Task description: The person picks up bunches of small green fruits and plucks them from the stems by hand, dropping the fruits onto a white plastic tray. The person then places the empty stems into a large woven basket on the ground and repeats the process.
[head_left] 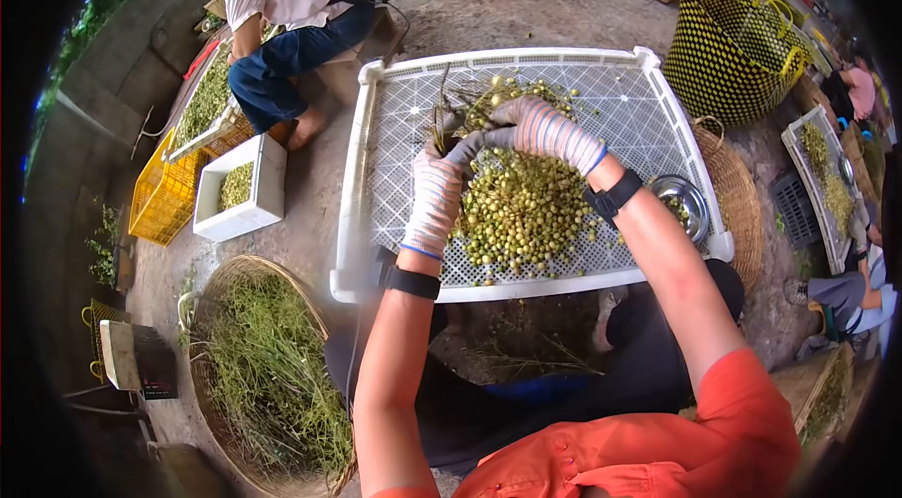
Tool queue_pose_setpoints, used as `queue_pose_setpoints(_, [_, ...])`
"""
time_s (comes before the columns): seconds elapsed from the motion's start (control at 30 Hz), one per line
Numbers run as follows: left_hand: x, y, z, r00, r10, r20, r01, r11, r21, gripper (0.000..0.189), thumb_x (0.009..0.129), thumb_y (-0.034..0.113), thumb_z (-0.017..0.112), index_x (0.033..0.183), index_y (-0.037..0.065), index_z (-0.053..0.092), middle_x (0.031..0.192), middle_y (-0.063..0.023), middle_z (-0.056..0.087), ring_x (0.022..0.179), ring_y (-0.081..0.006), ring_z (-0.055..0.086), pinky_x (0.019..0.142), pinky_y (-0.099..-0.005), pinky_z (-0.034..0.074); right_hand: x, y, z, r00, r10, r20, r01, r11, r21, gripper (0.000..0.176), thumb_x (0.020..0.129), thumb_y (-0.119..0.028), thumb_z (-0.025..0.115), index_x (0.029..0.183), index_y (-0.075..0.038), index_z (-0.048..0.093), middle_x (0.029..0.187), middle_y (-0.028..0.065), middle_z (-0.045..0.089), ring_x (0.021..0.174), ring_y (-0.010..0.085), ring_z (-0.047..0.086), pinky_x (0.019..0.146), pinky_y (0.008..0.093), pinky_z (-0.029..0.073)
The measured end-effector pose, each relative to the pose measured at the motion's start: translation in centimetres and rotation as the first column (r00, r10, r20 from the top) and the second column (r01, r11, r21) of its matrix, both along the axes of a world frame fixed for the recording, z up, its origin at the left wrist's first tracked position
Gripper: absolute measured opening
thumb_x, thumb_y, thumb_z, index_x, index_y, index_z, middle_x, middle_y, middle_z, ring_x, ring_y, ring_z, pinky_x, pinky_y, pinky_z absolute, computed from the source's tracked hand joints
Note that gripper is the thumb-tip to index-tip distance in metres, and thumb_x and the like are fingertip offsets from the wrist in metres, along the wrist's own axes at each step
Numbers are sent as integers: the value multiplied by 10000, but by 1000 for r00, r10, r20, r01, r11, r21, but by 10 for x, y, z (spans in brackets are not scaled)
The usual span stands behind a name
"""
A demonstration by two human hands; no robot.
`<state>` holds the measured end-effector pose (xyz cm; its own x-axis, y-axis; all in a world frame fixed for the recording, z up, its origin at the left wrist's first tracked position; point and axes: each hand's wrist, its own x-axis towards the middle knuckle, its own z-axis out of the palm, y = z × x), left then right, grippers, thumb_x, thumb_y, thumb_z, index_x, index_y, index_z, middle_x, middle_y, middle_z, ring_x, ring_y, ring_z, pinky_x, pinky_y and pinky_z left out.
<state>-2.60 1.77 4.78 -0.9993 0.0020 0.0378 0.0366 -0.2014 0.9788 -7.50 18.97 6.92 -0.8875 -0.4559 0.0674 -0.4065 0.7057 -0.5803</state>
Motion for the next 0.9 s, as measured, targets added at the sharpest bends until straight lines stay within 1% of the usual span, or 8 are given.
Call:
queue_pose_setpoints(0.2, [-1, 4, -6, 999, 19, 25, -21, 998, 62, 141, 731, 148, 726, 820, 63, 656, 631, 61, 558, 485, -35, 398, 438, -196, 300, 15, -13, -4, 996, 41, 78, -45, 997, 56, 453, 729, -503, 592, 966, -118, 621, 811, 168, 630, 750, 316, 601, 709, 369, 473])
queue_pose_setpoints(0.27, [-3, 3, -10, 998, 59, 2, -59, 998, 29, 137, 727, 137, 727, 817, 65, 653, 629, 62, 555, 486, -35, 399, 440, -197, 303, 22, -7, 8, 994, 103, -30, -87, 938, 336, 492, 734, -482, 596, 1059, -113, 592, 908, 176, 629, 866, 315, 601, 768, 348, 475])
queue_pose_setpoints(0.3, [-4, 2, -13, 995, 96, -24, -96, 995, 1, 133, 723, 126, 728, 814, 67, 651, 626, 63, 553, 488, -36, 399, 441, -198, 306, 22, -3, 18, 982, 107, 153, -131, 978, 159, 571, 708, -420, 660, 1160, -94, 539, 1029, 161, 616, 975, 295, 584, 833, 338, 462])
queue_pose_setpoints(0.5, [-2, 4, -13, 995, 97, -30, -98, 995, -37, 122, 721, 118, 725, 776, 61, 632, 600, 59, 528, 466, -46, 390, 432, -209, 309, 19, 5, 23, 995, -37, -89, 5, 944, -330, 864, 584, -369, 801, 1295, -85, 398, 1164, 158, 559, 938, 252, 593, 844, 356, 455])
queue_pose_setpoints(0.63, [1, 8, -8, 997, 52, -61, -56, 996, -63, 119, 736, 117, 711, 802, 47, 639, 621, 48, 551, 478, -44, 404, 437, -207, 316, -5, 2, 2, 851, 229, -472, -324, 937, -130, 501, 743, -276, 694, 1193, -127, 530, 1092, 117, 598, 831, 240, 597, 795, 373, 468])
queue_pose_setpoints(0.7, [0, 9, -9, 996, 72, -61, -74, 997, -36, 110, 742, 102, 701, 816, 43, 644, 641, 45, 566, 484, -45, 411, 444, -203, 322, 0, 4, -3, 959, 237, -157, -270, 933, -240, 323, 823, -317, 594, 1059, -97, 608, 1012, 111, 630, 847, 255, 612, 753, 396, 484])
queue_pose_setpoints(0.77, [0, 3, -9, 994, 81, -71, -82, 997, -8, 93, 750, 90, 691, 818, 42, 649, 648, 41, 573, 484, -49, 420, 448, -199, 326, 8, 1, -1, 982, 37, -185, 22, 951, 310, 317, 845, -377, 526, 904, -87, 640, 847, 139, 641, 777, 318, 609, 707, 419, 479])
queue_pose_setpoints(0.9, [-1, 6, -16, 992, 128, -2, -128, 991, -46, 93, 740, 66, 697, 818, 40, 654, 647, 32, 578, 495, -54, 435, 456, -201, 334, 17, 8, -5, 999, -38, 36, 19, 906, 423, 466, 865, -490, 415, 817, -96, 661, 795, 147, 638, 775, 339, 608, 734, 432, 468])
